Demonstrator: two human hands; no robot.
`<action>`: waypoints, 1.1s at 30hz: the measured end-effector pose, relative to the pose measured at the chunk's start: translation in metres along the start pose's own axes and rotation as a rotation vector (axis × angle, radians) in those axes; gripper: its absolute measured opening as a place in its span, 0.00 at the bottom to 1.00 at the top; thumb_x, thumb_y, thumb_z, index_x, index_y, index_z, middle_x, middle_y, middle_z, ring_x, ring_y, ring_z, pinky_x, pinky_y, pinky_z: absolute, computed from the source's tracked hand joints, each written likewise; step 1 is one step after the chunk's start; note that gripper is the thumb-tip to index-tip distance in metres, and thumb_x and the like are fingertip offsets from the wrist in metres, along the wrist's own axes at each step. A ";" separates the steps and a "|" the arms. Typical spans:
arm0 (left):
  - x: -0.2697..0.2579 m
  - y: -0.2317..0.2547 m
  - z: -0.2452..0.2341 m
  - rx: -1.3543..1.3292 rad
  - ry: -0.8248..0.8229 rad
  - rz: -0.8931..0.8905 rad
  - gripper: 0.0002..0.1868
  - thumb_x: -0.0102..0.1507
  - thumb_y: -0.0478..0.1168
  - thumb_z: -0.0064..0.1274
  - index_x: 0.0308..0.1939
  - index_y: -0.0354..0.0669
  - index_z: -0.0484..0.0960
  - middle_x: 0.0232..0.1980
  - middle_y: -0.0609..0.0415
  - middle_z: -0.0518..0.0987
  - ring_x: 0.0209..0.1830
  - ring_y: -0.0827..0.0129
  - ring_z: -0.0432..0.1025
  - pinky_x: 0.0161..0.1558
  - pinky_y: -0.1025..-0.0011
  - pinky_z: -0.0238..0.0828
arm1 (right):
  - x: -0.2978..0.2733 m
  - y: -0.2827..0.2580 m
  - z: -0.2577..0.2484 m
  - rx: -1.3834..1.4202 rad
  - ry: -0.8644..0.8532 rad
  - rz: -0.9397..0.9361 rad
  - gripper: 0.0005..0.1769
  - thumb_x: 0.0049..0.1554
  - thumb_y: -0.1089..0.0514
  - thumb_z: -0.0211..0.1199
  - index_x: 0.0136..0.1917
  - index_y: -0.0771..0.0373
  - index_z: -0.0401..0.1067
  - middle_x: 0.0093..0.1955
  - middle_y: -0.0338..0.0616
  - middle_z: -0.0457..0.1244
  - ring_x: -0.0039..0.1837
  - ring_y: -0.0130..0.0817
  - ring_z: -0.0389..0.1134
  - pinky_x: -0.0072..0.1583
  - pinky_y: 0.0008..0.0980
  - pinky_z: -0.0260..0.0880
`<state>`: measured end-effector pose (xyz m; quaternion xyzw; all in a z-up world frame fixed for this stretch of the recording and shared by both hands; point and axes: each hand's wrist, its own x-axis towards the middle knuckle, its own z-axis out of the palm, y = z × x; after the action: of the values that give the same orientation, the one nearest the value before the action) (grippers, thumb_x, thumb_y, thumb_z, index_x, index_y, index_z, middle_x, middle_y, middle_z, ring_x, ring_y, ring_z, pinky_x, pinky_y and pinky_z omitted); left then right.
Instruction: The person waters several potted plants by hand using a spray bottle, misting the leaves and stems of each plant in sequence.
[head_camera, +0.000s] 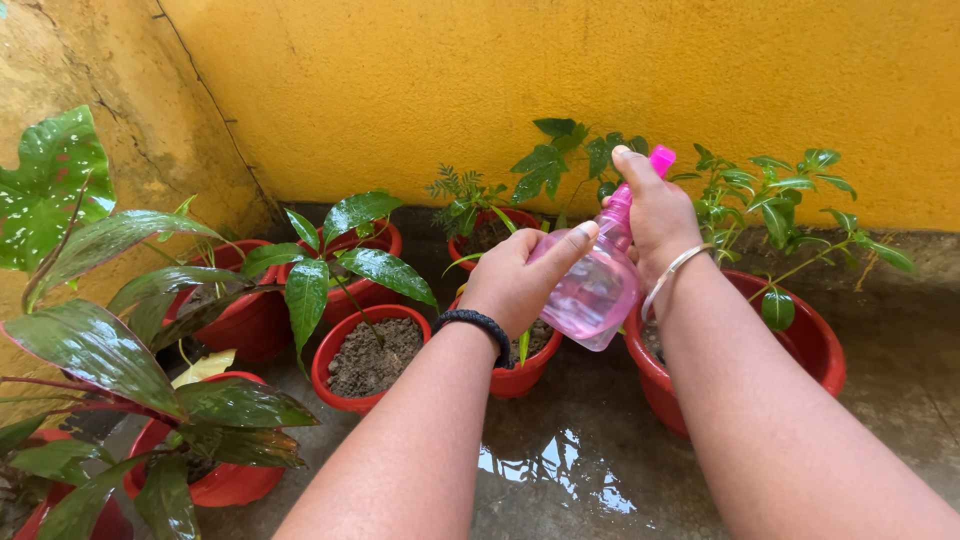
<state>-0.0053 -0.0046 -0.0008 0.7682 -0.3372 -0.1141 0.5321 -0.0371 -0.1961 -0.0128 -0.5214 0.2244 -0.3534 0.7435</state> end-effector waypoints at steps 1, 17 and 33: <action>0.000 0.001 0.000 0.017 0.006 -0.009 0.42 0.52 0.74 0.52 0.46 0.38 0.85 0.44 0.47 0.87 0.44 0.67 0.82 0.49 0.68 0.75 | -0.003 -0.002 0.001 -0.023 0.026 0.002 0.30 0.52 0.37 0.68 0.55 0.63 0.71 0.36 0.37 0.63 0.34 0.30 0.62 0.38 0.37 0.64; -0.016 -0.018 -0.027 -0.029 0.044 -0.009 0.40 0.53 0.71 0.55 0.46 0.36 0.85 0.40 0.50 0.86 0.39 0.72 0.78 0.43 0.72 0.75 | -0.014 0.012 0.036 -0.129 -0.007 -0.097 0.25 0.53 0.39 0.67 0.45 0.64 0.73 0.34 0.40 0.66 0.33 0.29 0.66 0.36 0.32 0.66; -0.038 -0.055 -0.059 -0.287 -0.077 -0.098 0.36 0.60 0.67 0.52 0.49 0.34 0.84 0.43 0.54 0.84 0.42 0.73 0.76 0.48 0.71 0.72 | -0.036 0.038 0.082 -0.065 -0.312 0.195 0.30 0.50 0.33 0.67 0.52 0.58 0.69 0.37 0.42 0.65 0.33 0.28 0.62 0.35 0.31 0.65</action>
<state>0.0196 0.0749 -0.0333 0.6950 -0.2998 -0.2164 0.6166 0.0078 -0.1101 -0.0208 -0.5697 0.1671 -0.1872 0.7826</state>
